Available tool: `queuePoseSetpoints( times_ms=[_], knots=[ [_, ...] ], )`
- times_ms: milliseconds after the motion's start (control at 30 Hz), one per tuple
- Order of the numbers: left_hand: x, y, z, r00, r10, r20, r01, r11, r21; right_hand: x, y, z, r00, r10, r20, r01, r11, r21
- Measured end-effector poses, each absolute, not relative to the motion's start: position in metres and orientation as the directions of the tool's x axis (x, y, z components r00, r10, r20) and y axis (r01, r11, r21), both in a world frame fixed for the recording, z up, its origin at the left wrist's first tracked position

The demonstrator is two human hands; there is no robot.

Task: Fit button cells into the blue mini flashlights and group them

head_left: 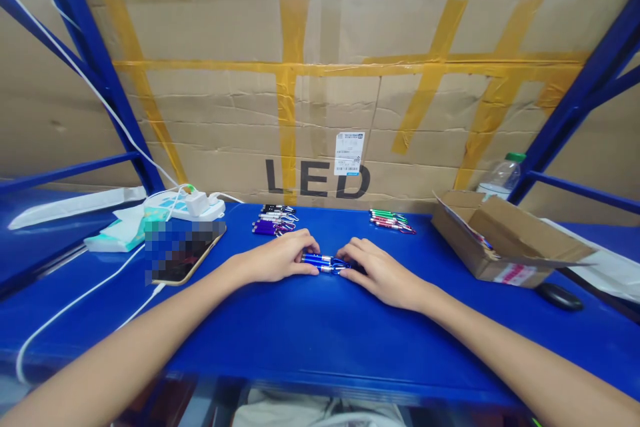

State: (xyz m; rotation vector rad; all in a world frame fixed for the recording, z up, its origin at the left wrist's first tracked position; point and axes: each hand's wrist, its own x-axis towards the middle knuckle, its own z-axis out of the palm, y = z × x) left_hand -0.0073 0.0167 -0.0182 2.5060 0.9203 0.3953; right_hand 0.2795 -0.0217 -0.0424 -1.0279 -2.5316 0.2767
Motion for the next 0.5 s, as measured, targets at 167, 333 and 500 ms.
queuePoseSetpoints(
  times_ms=[167, 333, 500],
  knots=[
    [-0.0049, 0.0137, -0.0171, 0.737, 0.666, 0.114, 0.553, -0.692, 0.464, 0.2792, -0.0217, -0.0436, -0.65, 0.69, 0.317, 0.608, 0.723, -0.327],
    [-0.0034, 0.0101, -0.0157, 0.752, 0.646, 0.132, 0.548, -0.724, 0.419, 0.2777, -0.0219, -0.0431, -0.638, 0.704, 0.312, 0.622, 0.71, -0.328],
    [-0.0042, 0.0111, -0.0175, 0.754, 0.641, 0.146, 0.543, -0.733, 0.41, 0.2775, -0.0229, -0.0425, -0.613, 0.733, 0.294, 0.656, 0.68, -0.327]
  ],
)
